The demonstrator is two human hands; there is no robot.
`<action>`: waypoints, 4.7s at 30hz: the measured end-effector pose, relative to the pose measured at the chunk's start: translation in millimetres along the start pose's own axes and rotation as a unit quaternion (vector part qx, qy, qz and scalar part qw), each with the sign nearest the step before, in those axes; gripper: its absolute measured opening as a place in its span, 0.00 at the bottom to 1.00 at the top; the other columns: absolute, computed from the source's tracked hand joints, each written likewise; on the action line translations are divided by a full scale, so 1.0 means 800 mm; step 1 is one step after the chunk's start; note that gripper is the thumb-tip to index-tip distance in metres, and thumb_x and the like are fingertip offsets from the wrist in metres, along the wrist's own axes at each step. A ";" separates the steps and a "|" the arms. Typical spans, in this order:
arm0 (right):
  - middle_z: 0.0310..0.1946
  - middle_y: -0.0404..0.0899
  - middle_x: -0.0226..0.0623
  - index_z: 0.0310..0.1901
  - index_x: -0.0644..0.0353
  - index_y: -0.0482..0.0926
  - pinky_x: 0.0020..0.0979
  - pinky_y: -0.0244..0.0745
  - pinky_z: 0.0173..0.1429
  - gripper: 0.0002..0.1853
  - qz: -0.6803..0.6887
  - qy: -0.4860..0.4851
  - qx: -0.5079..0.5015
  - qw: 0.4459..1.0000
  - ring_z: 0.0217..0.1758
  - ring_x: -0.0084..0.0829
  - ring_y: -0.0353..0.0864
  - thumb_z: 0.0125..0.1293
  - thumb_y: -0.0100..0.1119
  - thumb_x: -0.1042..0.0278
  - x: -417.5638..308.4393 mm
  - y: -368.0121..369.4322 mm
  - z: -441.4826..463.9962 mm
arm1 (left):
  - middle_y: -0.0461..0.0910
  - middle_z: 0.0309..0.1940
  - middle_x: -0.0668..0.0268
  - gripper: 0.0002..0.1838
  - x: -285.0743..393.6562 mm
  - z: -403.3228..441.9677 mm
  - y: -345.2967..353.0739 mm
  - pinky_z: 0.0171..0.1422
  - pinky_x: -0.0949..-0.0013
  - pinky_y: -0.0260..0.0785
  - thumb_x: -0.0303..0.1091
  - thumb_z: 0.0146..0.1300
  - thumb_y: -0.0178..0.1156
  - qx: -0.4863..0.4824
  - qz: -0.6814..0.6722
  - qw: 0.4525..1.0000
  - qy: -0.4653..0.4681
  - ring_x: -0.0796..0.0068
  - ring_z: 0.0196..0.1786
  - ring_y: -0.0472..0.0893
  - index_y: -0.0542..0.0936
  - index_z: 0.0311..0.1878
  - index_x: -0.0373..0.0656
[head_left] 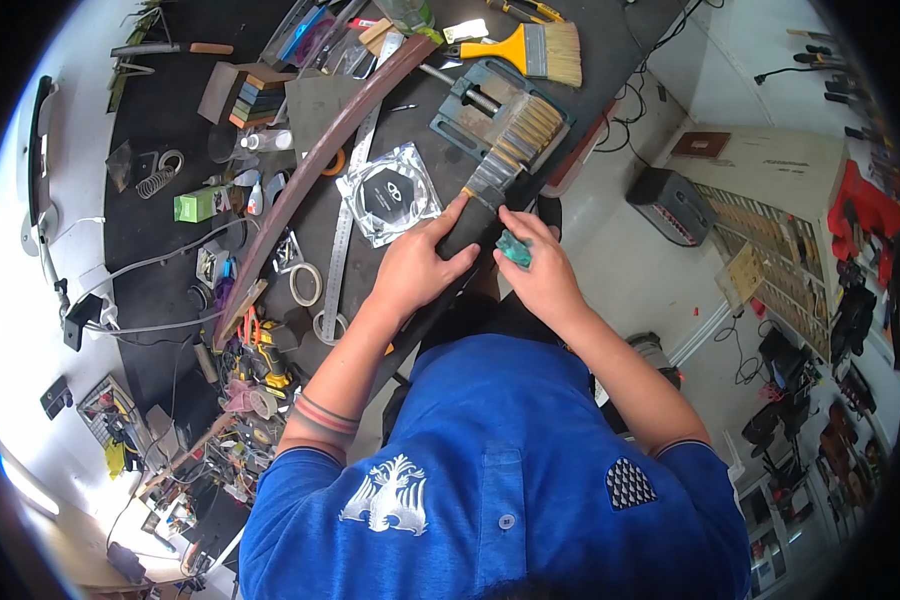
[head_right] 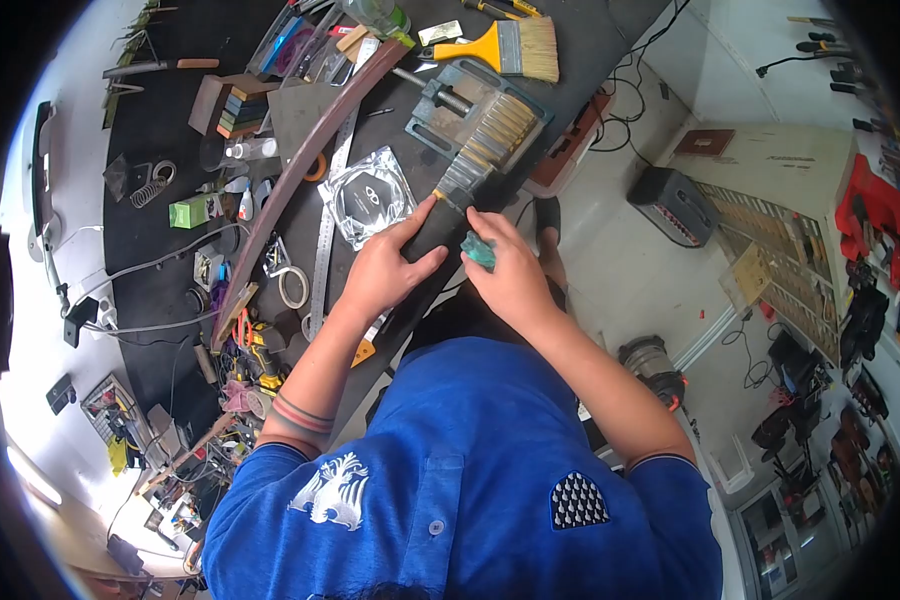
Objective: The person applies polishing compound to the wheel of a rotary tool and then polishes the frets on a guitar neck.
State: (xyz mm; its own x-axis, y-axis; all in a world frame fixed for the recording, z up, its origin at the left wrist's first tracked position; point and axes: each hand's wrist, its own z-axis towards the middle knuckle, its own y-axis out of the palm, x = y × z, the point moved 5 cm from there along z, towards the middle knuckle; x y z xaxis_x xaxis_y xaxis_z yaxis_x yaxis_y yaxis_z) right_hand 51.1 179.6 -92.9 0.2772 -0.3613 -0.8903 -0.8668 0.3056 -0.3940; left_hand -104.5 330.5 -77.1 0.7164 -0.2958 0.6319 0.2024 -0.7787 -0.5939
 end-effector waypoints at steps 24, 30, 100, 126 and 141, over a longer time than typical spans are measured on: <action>0.75 0.85 0.50 0.83 0.68 0.82 0.45 0.83 0.80 0.34 -0.014 -0.011 -0.041 0.999 0.77 0.56 0.87 0.78 0.75 0.72 -0.009 0.017 0.012 | 0.94 0.68 0.45 0.45 -0.022 -0.016 -0.006 0.75 0.48 0.86 0.48 0.74 0.79 0.042 -0.034 0.999 0.006 0.42 0.67 0.94 0.78 0.93 0.55; 0.78 0.84 0.39 0.86 0.58 0.81 0.57 0.75 0.80 0.34 -0.019 0.004 -0.055 0.998 0.78 0.50 0.87 0.81 0.74 0.63 -0.012 0.028 0.031 | 0.95 0.66 0.43 0.45 -0.030 -0.016 -0.010 0.75 0.48 0.85 0.48 0.74 0.79 0.059 -0.076 0.994 -0.050 0.41 0.67 0.94 0.78 0.93 0.54; 0.75 0.86 0.50 0.83 0.67 0.82 0.46 0.82 0.81 0.34 -0.028 -0.007 -0.050 0.998 0.77 0.56 0.88 0.78 0.76 0.71 -0.012 0.027 -0.005 | 0.95 0.62 0.43 0.45 -0.033 -0.033 0.000 0.70 0.45 0.87 0.51 0.73 0.78 0.053 -0.018 0.998 0.022 0.38 0.61 0.95 0.78 0.93 0.58; 0.77 0.86 0.51 0.82 0.63 0.84 0.44 0.80 0.84 0.32 -0.055 -0.057 -0.117 0.990 0.81 0.55 0.86 0.79 0.76 0.69 -0.054 0.038 0.016 | 0.93 0.67 0.41 0.47 -0.069 -0.069 -0.025 0.74 0.44 0.85 0.54 0.74 0.76 0.110 -0.077 0.990 -0.043 0.36 0.66 0.93 0.75 0.94 0.58; 0.61 0.94 0.48 0.61 0.60 0.91 0.47 0.87 0.71 0.16 -0.221 0.066 -0.022 0.973 0.66 0.55 0.94 0.78 0.78 0.63 0.017 -0.222 -0.139 | 0.92 0.65 0.44 0.47 -0.083 -0.139 -0.008 0.77 0.57 0.80 0.51 0.70 0.87 0.197 -0.399 0.893 -0.062 0.58 0.66 0.91 0.81 0.83 0.29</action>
State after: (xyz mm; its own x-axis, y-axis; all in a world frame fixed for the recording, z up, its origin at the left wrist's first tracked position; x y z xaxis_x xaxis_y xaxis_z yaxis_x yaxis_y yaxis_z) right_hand 162.5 22.1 -9.8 0.5737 -0.5597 -0.5980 -0.6925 0.0583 -0.7190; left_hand -227.4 293.5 -60.1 0.3024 0.3501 0.8865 0.8836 -0.4518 -0.1230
